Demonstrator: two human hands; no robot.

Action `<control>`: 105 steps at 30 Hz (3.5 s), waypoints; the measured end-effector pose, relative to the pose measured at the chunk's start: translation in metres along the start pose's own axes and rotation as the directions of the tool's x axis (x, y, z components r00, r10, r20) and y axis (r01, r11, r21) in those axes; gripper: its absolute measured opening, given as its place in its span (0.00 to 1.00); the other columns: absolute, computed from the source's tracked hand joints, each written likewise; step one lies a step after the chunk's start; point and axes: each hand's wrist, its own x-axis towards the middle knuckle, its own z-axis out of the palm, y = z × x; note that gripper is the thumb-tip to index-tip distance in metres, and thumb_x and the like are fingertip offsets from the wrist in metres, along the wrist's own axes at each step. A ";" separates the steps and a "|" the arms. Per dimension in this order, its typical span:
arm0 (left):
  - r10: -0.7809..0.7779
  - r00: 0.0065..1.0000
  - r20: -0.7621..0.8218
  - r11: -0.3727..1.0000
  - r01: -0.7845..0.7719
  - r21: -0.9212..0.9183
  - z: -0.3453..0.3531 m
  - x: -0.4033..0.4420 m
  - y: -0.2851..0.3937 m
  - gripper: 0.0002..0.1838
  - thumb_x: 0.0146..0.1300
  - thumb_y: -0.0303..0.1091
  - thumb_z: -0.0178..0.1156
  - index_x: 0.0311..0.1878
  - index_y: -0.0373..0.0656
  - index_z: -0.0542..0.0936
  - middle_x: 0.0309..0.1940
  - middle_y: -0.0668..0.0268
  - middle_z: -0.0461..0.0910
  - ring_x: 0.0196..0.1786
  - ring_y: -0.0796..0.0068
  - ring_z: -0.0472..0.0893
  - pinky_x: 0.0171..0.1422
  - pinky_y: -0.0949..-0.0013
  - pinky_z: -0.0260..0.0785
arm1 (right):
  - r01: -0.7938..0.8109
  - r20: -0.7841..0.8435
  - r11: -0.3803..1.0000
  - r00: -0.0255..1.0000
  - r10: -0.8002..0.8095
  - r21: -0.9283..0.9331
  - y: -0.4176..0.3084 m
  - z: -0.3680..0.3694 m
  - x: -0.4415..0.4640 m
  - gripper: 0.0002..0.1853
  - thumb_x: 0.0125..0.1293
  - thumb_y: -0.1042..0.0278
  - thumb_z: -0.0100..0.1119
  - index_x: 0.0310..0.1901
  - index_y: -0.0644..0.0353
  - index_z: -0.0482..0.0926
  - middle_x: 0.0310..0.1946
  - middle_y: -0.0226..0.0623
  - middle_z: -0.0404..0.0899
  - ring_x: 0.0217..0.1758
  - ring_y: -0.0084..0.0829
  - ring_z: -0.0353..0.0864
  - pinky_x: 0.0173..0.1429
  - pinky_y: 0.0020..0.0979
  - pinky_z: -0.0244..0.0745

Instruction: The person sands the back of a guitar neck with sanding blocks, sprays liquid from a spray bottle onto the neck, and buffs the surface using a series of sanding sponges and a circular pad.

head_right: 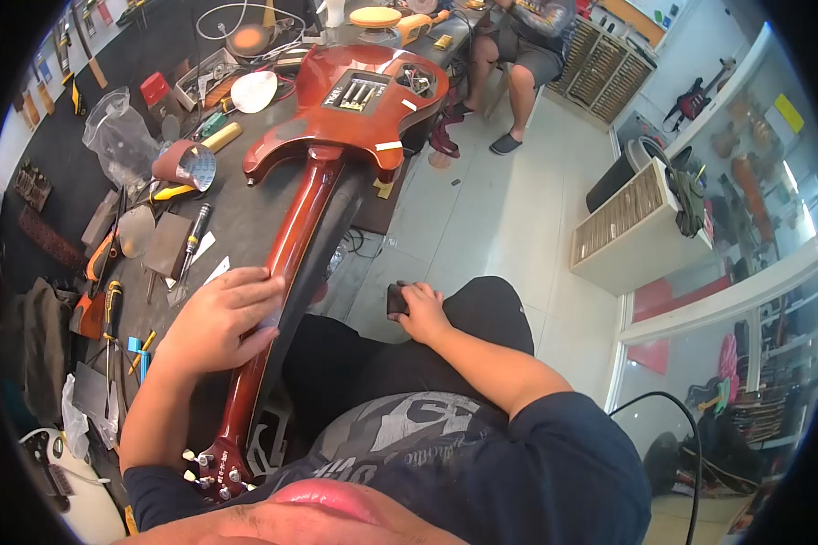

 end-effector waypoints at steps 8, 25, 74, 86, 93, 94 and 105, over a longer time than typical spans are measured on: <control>0.133 0.937 0.322 0.974 -0.063 -0.218 -0.020 0.007 0.021 0.10 0.52 0.31 0.77 0.36 0.37 0.91 0.47 0.57 0.93 0.65 0.51 0.88 0.79 0.45 0.76 | -0.081 0.080 0.997 0.993 0.082 -0.009 0.010 -0.007 0.002 0.36 0.62 0.52 0.82 0.69 0.51 0.79 0.67 0.38 0.84 0.73 0.45 0.75 0.75 0.55 0.61; -0.106 0.979 0.177 0.994 0.106 0.007 -0.005 -0.010 -0.015 0.31 0.67 0.40 0.72 0.73 0.43 0.84 0.78 0.61 0.79 0.87 0.48 0.67 0.91 0.34 0.54 | -0.112 0.190 0.991 0.974 0.125 -0.077 0.002 0.009 0.018 0.38 0.61 0.50 0.83 0.70 0.56 0.81 0.65 0.43 0.87 0.76 0.49 0.76 0.74 0.55 0.64; -0.018 0.957 0.289 1.000 0.013 0.019 -0.009 -0.001 0.003 0.19 0.72 0.49 0.67 0.54 0.46 0.93 0.64 0.69 0.90 0.89 0.44 0.62 0.90 0.22 0.39 | -0.143 0.289 0.988 0.945 0.152 -0.049 0.003 0.022 0.017 0.33 0.60 0.48 0.83 0.65 0.49 0.83 0.60 0.34 0.89 0.73 0.45 0.79 0.70 0.55 0.66; -0.022 0.964 0.265 1.000 0.018 0.017 -0.012 -0.009 -0.008 0.18 0.63 0.35 0.71 0.55 0.48 0.94 0.68 0.68 0.89 0.86 0.44 0.68 0.88 0.26 0.50 | -0.211 0.291 0.977 0.932 0.214 -0.041 -0.003 0.009 0.020 0.32 0.61 0.50 0.83 0.65 0.47 0.84 0.60 0.34 0.90 0.72 0.45 0.79 0.72 0.56 0.65; 0.005 0.974 0.226 0.991 -0.036 0.132 -0.002 -0.001 0.003 0.20 0.50 0.28 0.71 0.49 0.49 0.95 0.72 0.66 0.85 0.86 0.41 0.67 0.87 0.26 0.54 | -0.209 0.288 0.977 0.935 0.208 -0.028 0.006 0.010 0.024 0.33 0.62 0.49 0.83 0.66 0.49 0.83 0.62 0.36 0.89 0.74 0.46 0.78 0.72 0.56 0.65; 0.007 0.969 0.246 0.995 -0.032 0.098 -0.004 -0.002 0.004 0.20 0.51 0.28 0.71 0.49 0.49 0.95 0.74 0.65 0.84 0.87 0.41 0.67 0.87 0.26 0.55 | -0.222 0.285 0.975 0.933 0.219 -0.021 0.007 0.011 0.021 0.33 0.62 0.49 0.83 0.66 0.50 0.83 0.62 0.36 0.89 0.74 0.47 0.78 0.72 0.56 0.65; 0.046 0.971 0.234 0.998 -0.033 -0.059 -0.010 -0.001 0.006 0.13 0.53 0.28 0.72 0.43 0.40 0.92 0.75 0.53 0.81 0.83 0.39 0.72 0.81 0.34 0.67 | -0.233 0.244 0.972 0.941 0.235 -0.035 0.000 0.006 0.024 0.34 0.62 0.49 0.83 0.67 0.50 0.82 0.61 0.38 0.89 0.74 0.47 0.77 0.73 0.55 0.66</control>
